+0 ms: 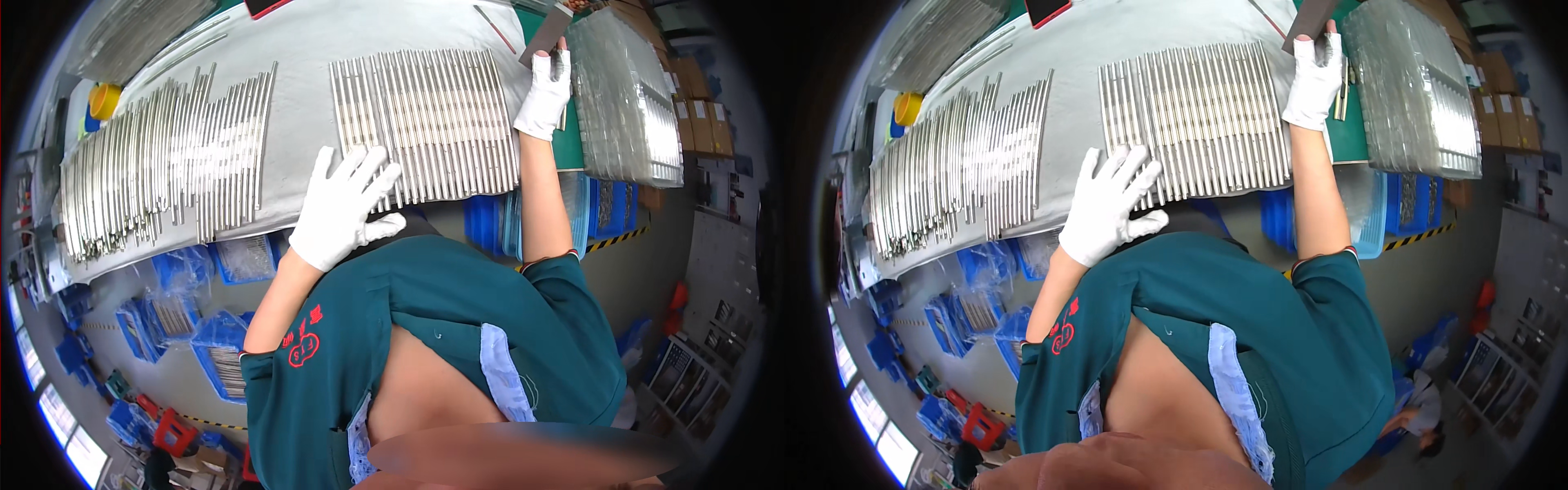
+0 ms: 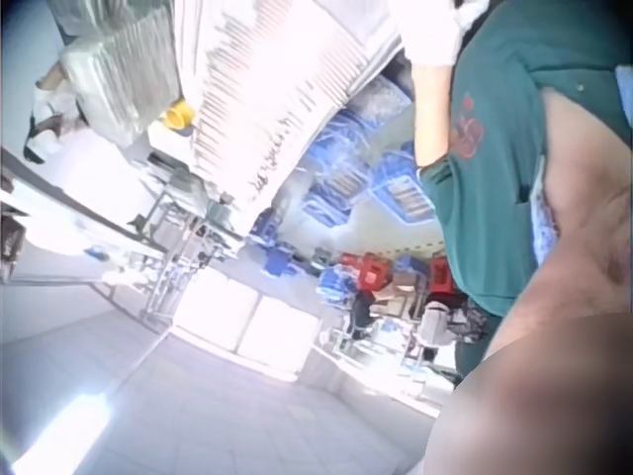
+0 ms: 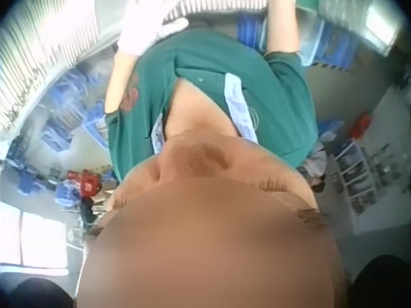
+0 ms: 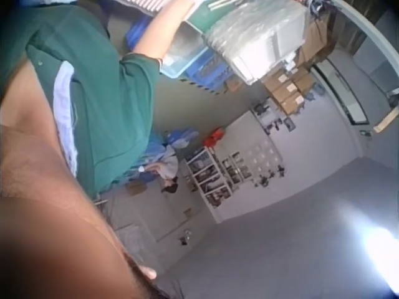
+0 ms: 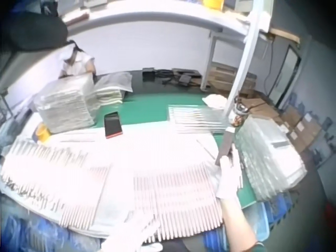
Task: Polishing or sanding a row of metal rods using a handheld sanding block on a workbench.
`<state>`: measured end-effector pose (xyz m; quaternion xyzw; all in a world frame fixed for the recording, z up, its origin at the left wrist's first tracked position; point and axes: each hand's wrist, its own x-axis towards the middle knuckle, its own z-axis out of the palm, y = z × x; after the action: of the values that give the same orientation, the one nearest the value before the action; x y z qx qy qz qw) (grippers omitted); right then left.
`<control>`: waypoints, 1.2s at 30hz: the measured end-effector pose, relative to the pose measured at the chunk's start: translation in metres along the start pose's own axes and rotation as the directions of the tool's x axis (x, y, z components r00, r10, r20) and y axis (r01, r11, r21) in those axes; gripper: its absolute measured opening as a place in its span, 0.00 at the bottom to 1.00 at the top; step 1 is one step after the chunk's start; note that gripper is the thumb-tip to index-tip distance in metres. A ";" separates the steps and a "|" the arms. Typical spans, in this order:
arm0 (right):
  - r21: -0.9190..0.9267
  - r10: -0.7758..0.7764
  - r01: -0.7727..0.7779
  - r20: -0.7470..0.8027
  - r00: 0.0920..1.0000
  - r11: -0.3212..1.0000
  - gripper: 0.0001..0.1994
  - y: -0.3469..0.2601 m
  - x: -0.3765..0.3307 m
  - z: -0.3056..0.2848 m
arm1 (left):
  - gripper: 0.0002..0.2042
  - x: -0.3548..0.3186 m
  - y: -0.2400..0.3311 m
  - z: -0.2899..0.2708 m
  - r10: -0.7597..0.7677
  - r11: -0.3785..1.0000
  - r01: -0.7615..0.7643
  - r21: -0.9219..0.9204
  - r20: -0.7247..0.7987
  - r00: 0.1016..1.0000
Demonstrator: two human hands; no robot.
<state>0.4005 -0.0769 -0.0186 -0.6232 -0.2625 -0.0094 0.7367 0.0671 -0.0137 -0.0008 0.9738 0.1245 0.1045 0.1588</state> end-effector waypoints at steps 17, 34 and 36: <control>-0.069 -0.101 0.101 -0.001 0.995 0.993 0.28 0.019 0.009 -0.014 | 0.42 0.046 0.010 0.001 0.129 0.991 -0.129 0.022 0.010 0.992; -0.102 -0.098 0.098 0.003 0.995 0.990 0.29 0.014 0.008 -0.013 | 0.43 0.012 -0.004 -0.010 0.001 0.997 -0.005 0.077 0.054 0.999; -0.106 -0.116 0.117 0.014 0.993 0.987 0.29 0.016 0.008 -0.013 | 0.43 0.020 0.000 -0.007 0.026 0.999 -0.028 0.047 0.049 0.998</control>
<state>0.4173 -0.0832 -0.0309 -0.6453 -0.3002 -0.0642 0.6995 0.0841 -0.0059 0.0093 0.9812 0.1097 0.0802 0.1373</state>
